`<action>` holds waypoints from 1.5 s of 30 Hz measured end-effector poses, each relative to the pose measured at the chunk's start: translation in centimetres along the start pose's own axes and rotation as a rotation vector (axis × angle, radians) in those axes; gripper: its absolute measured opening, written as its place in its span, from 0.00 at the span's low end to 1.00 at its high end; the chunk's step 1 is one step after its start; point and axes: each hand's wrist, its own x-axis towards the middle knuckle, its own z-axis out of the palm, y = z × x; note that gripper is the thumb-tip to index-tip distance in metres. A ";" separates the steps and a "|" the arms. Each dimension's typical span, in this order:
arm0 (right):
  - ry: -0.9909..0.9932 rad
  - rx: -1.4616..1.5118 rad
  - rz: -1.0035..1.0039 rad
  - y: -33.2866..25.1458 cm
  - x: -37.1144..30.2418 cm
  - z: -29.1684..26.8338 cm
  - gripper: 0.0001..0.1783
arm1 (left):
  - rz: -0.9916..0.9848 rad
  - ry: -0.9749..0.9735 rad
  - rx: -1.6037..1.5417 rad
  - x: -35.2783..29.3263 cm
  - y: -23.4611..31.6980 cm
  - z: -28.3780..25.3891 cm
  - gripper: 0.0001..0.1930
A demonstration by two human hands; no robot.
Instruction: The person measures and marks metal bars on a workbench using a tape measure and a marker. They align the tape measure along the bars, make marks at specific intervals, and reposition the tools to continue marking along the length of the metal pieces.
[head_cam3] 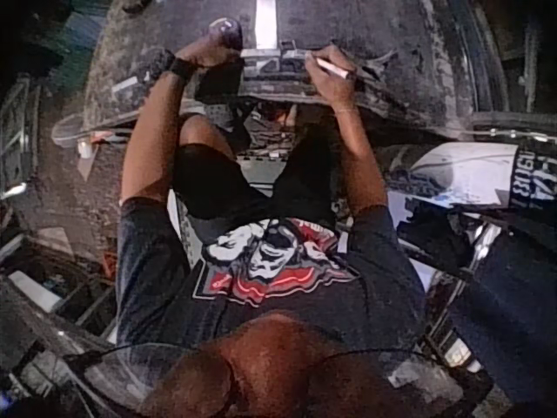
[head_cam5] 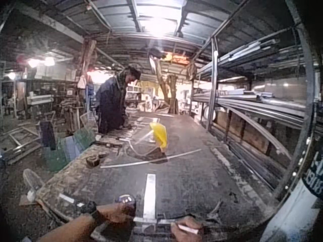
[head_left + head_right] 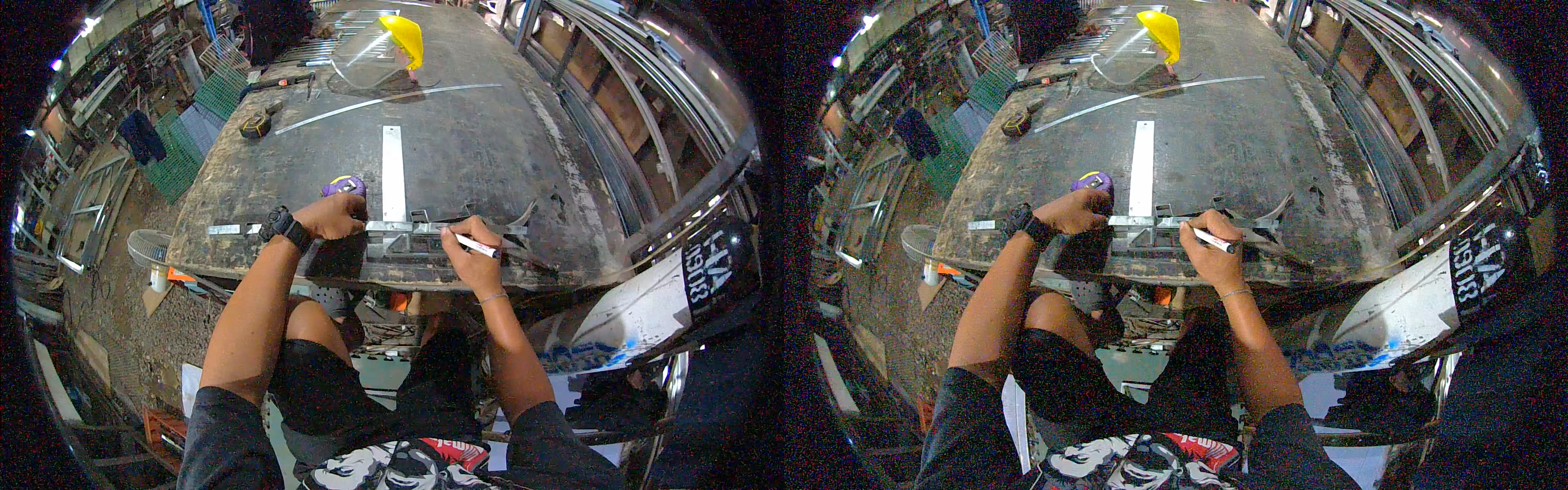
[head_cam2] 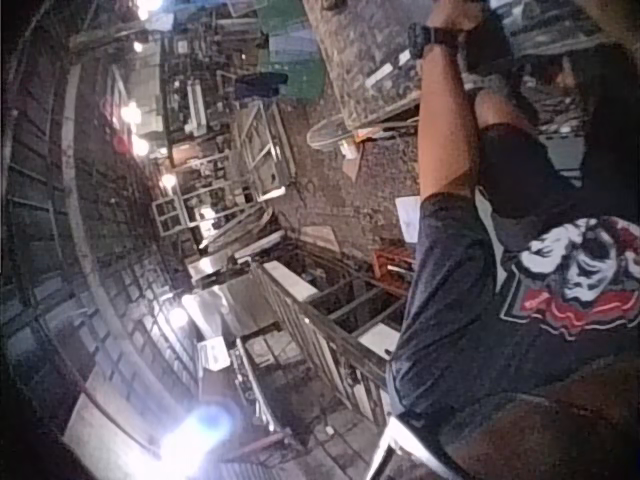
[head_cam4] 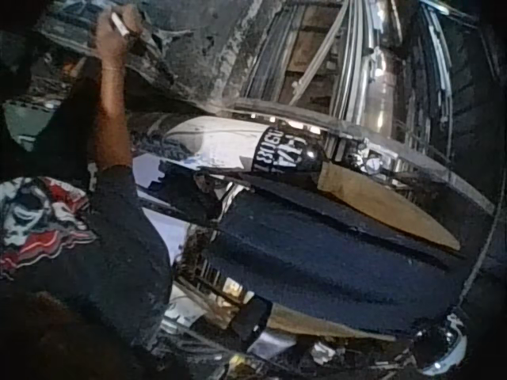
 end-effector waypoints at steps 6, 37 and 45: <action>-0.007 0.003 0.016 -0.2 0.1 0.0 0.10 | -0.010 0.032 0.004 0.2 -0.6 0.4 0.12; -0.044 -0.041 -0.019 -0.1 0.4 -0.2 0.08 | 0.001 0.003 -0.061 0.1 -0.3 0.2 0.11; -0.048 -0.002 0.032 -0.6 0.4 -0.3 0.09 | -0.038 -0.005 -0.008 0.3 -0.7 0.3 0.15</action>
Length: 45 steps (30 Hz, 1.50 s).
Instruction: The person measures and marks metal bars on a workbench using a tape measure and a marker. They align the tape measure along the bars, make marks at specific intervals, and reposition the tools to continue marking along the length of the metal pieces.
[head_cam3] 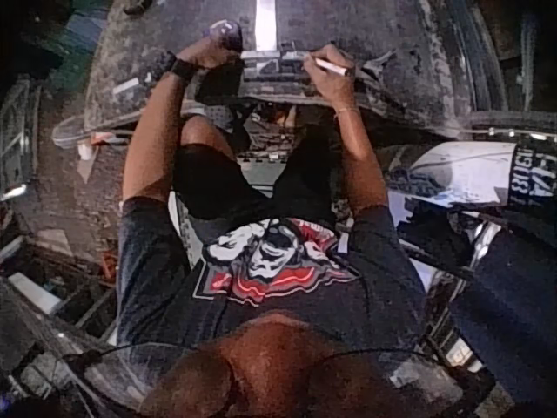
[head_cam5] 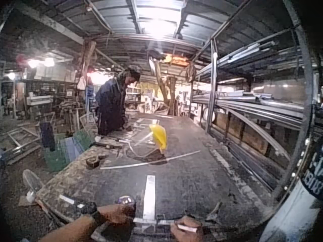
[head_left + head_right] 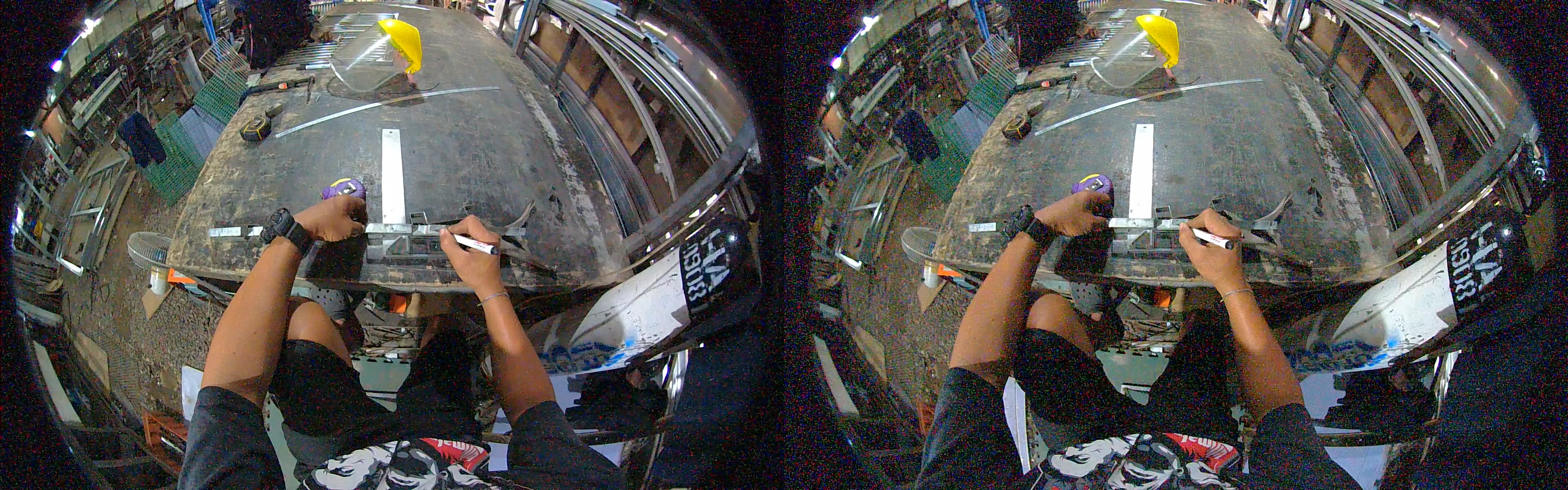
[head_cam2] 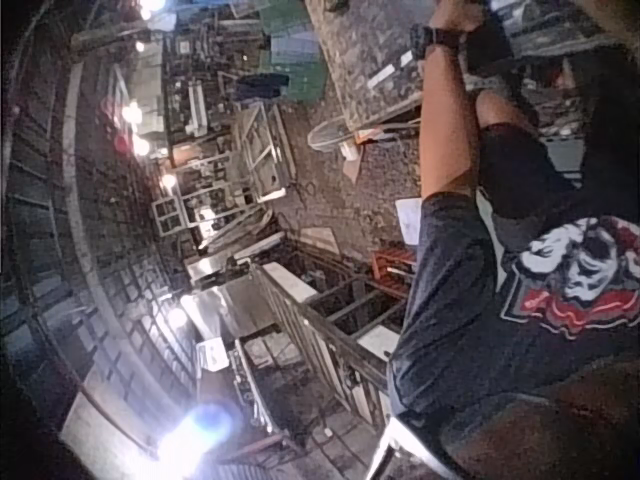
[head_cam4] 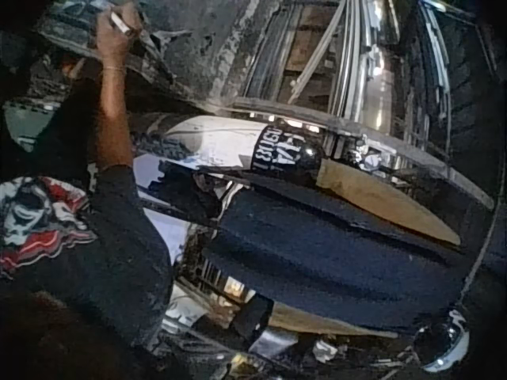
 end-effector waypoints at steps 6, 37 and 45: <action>-0.001 0.000 0.007 -0.2 0.0 -0.1 0.08 | 0.019 -0.016 0.012 0.3 -0.5 0.0 0.18; -0.031 0.017 0.068 -0.4 0.1 -0.1 0.09 | 0.038 0.013 -0.056 0.5 -1.3 0.6 0.10; -0.030 0.014 0.020 -0.1 0.2 0.1 0.08 | 0.041 0.007 -0.009 0.5 -1.1 0.4 0.13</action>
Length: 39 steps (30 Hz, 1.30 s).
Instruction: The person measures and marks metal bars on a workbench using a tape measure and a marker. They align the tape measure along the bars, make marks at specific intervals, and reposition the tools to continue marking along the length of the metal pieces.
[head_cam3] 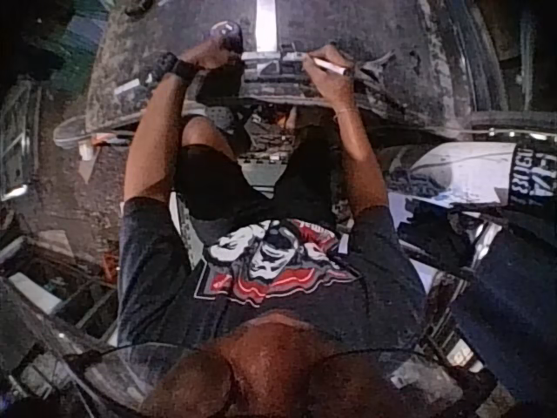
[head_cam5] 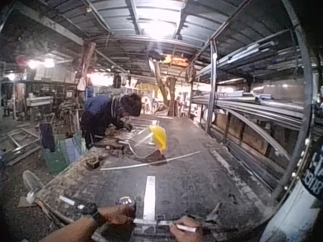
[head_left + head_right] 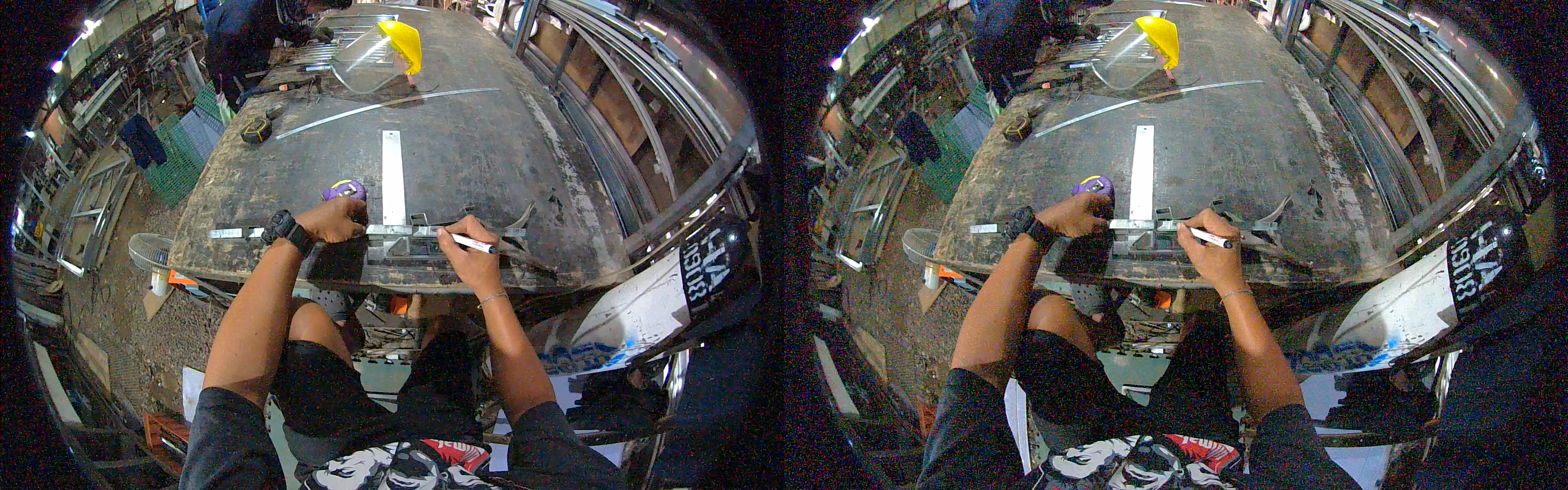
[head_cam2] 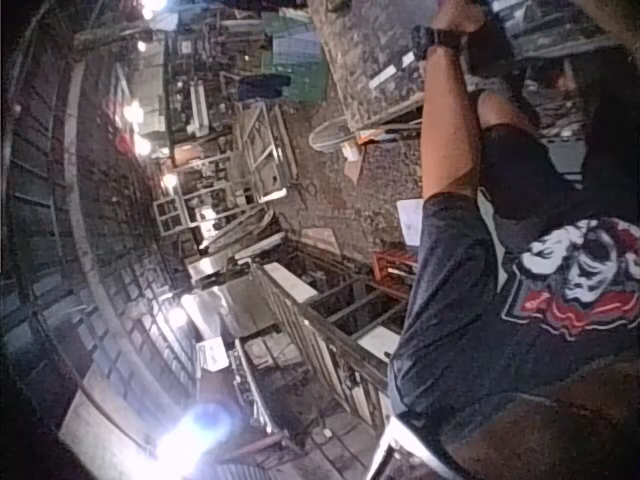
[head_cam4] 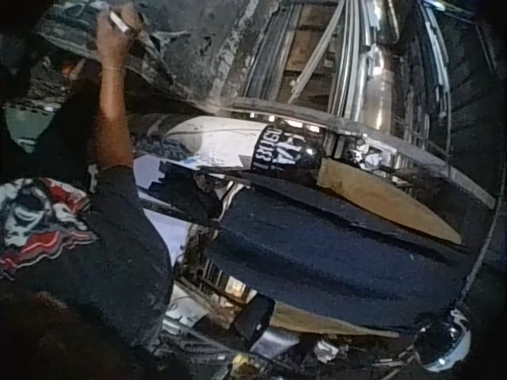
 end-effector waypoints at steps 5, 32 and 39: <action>-0.004 0.035 0.016 -0.2 -0.1 -0.2 0.09 | -0.052 -0.026 -0.034 -0.1 0.4 -0.1 0.13; 0.007 0.040 0.081 -0.5 0.0 -0.6 0.09 | -0.002 0.017 -0.100 -0.3 0.2 0.1 0.08; 0.010 0.036 0.057 -0.6 0.0 -0.5 0.09 | -0.021 -0.021 -0.161 -0.2 0.0 0.1 0.09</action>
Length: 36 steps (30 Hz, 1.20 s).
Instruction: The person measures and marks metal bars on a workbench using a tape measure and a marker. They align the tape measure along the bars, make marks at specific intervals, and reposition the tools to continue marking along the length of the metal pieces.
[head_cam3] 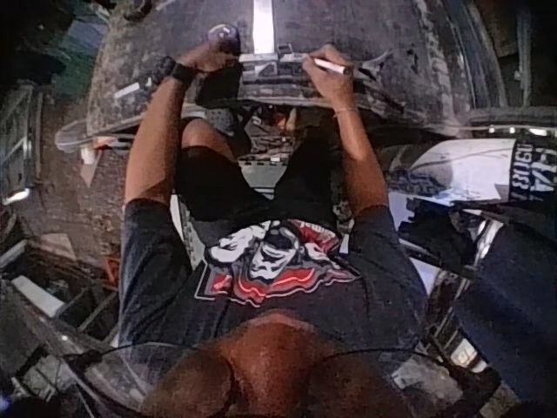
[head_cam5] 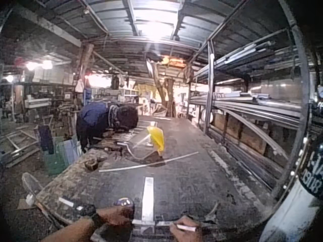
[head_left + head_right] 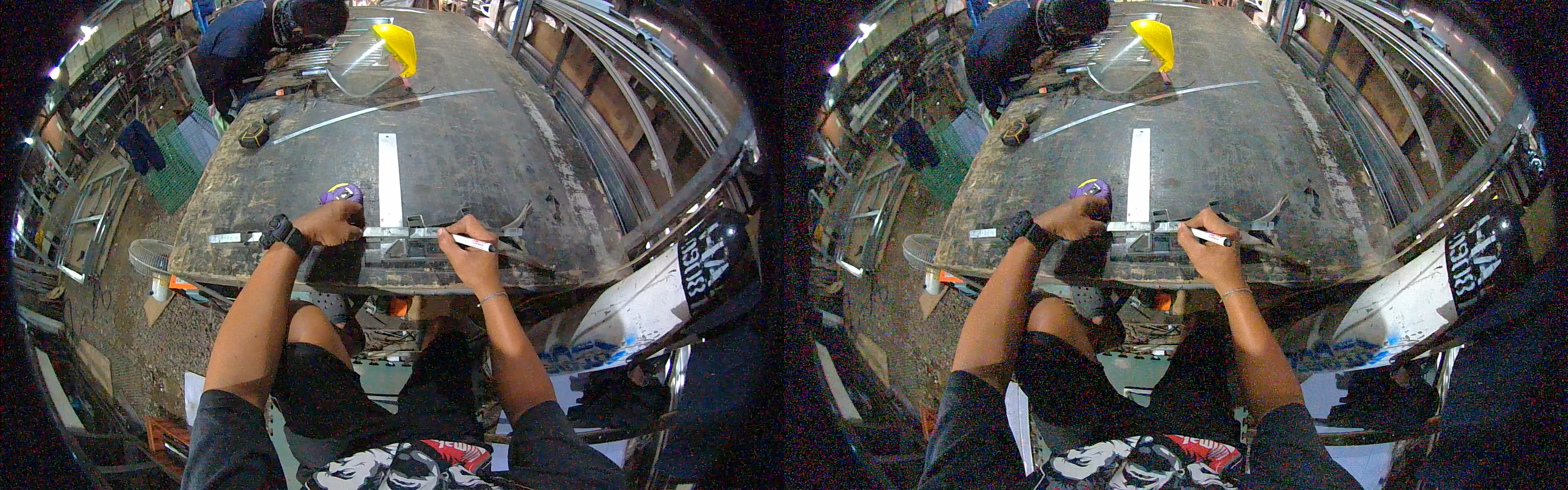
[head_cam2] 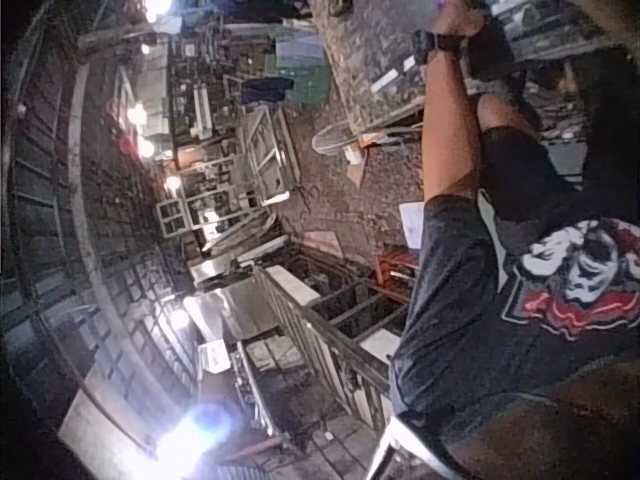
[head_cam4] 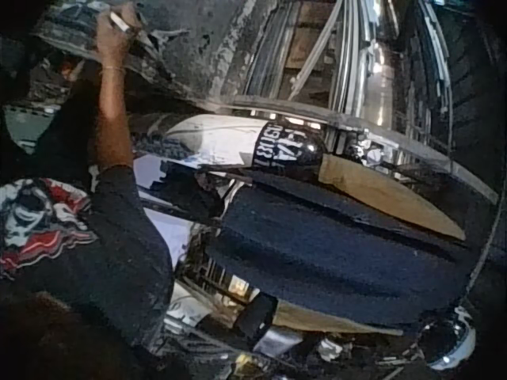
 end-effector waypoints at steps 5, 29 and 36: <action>-0.003 -0.011 -0.032 0.0 0.1 0.1 0.09 | 0.012 0.012 0.008 -0.1 -0.1 0.1 0.10; 0.041 -0.025 -0.034 0.0 0.1 0.0 0.10 | 0.037 0.018 0.088 -0.1 0.2 -0.1 0.10; 0.032 -0.059 -0.051 0.3 0.1 -0.3 0.09 | -0.027 0.009 0.084 0.3 -0.7 0.0 0.13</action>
